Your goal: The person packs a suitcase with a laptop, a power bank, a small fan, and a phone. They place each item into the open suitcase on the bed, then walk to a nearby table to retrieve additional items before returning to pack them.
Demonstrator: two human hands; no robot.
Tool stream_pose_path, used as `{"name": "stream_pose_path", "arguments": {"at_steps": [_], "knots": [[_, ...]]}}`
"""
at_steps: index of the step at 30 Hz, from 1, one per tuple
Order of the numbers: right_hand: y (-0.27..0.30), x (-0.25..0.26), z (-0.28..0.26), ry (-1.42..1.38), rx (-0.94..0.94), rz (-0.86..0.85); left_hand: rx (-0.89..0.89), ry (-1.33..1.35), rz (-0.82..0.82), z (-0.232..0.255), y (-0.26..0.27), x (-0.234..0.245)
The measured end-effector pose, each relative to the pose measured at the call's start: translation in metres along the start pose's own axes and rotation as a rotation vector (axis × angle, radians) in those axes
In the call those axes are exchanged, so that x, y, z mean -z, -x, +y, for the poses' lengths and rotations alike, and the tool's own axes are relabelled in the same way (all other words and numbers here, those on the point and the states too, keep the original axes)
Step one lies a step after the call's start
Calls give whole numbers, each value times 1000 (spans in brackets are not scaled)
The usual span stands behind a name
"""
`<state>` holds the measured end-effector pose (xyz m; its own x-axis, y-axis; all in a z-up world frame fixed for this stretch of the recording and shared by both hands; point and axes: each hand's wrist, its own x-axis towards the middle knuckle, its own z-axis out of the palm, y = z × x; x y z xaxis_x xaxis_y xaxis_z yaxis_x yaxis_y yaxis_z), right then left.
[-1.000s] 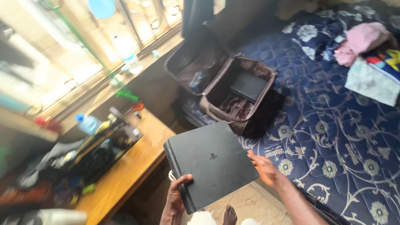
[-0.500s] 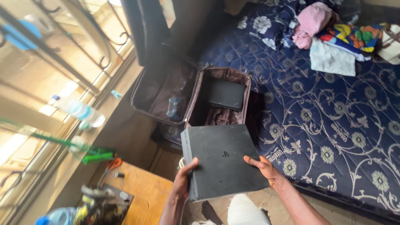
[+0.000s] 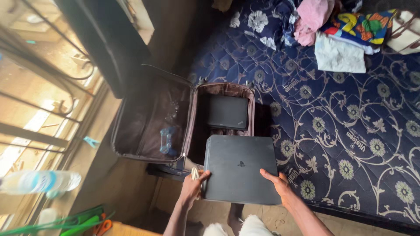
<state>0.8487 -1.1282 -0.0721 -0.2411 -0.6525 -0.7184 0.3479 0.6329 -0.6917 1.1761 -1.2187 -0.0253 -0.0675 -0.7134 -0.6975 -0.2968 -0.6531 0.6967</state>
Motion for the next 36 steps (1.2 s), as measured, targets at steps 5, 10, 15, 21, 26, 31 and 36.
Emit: {"name": "stream_pose_path", "arguments": {"at_steps": [5, 10, 15, 21, 26, 31, 36], "knots": [[-50, -22, -19, 51, -17, 40, 146, -16, -12, -10, -48, 4], [-102, -49, -35, 120, 50, 39, 83, 275, -32, -41, -119, 4], [-126, -68, -35, 171, -22, 57, 76, 228, 14, -62, -154, 20], [-121, -65, -24, 101, 40, 17, 110, 110, -73, -29, -135, 31], [-113, -32, -27, 10, 88, 30, 37, -103, -202, 11, -124, 23], [-95, 36, -24, -36, 100, 115, -124, -263, -297, 25, -132, -31], [-95, 129, 6, -27, 59, 338, -238, 25, -438, 2, -136, -129]]}}
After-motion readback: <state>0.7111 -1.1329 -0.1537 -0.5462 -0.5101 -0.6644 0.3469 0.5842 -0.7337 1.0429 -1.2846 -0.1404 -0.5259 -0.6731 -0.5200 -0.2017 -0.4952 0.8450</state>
